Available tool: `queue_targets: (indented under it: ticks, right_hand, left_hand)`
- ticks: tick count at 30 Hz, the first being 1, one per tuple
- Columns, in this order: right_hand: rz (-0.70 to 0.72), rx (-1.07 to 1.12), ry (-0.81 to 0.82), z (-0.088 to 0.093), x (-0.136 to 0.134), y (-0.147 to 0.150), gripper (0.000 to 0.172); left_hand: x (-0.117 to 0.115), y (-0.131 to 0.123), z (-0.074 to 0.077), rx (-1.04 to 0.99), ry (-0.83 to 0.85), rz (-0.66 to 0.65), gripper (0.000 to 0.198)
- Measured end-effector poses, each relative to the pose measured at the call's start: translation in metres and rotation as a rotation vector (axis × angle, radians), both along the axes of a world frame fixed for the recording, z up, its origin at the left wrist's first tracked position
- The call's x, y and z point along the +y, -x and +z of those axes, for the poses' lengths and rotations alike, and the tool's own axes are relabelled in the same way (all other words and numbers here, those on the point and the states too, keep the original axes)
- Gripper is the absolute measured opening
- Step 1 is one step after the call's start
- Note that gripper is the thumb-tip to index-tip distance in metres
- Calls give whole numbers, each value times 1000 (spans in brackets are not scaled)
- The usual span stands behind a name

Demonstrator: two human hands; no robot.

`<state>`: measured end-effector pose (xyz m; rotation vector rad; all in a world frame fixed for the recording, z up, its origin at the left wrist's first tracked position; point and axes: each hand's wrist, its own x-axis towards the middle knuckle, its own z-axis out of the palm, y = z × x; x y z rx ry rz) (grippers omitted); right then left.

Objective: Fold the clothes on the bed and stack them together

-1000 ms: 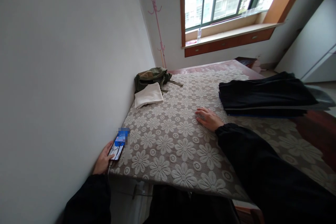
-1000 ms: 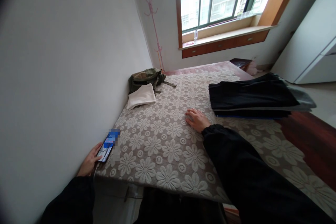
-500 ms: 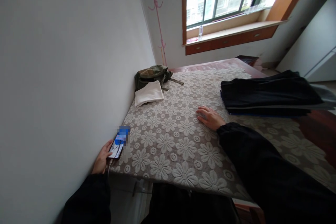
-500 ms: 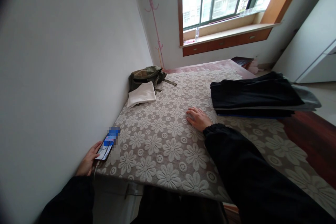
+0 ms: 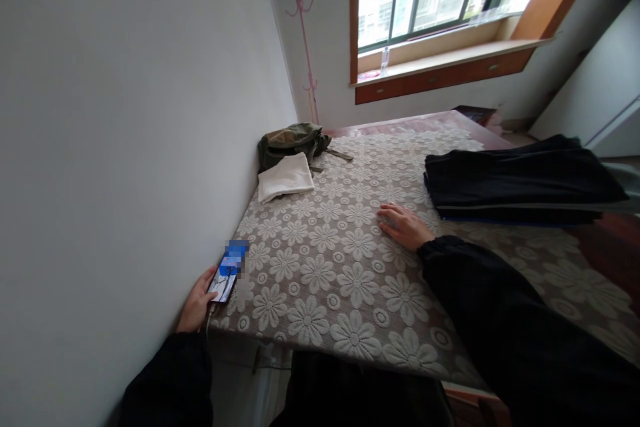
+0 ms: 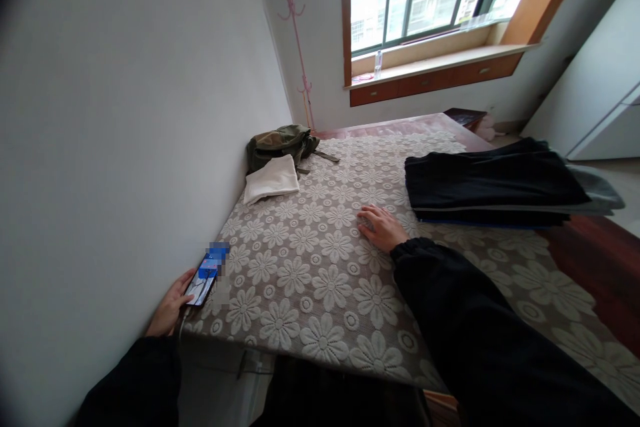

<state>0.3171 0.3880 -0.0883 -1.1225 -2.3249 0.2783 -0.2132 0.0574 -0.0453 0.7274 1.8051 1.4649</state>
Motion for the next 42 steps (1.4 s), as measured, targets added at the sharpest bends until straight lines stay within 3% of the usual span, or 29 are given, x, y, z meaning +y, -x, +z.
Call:
queue_targets:
  ticks: [14, 31, 42]
  right_hand:
    - [-3, -3, 17, 4, -3, 0, 36]
    - [-6, -5, 20, 4, -3, 0, 36]
    - [1, -1, 15, 6, -3, 1, 36]
  left_hand:
    - [-2, -14, 11, -73, -9, 35, 69]
    - [-2, -11, 8, -128, -27, 74, 72]
    - [-6, -16, 9, -148, -37, 74, 93]
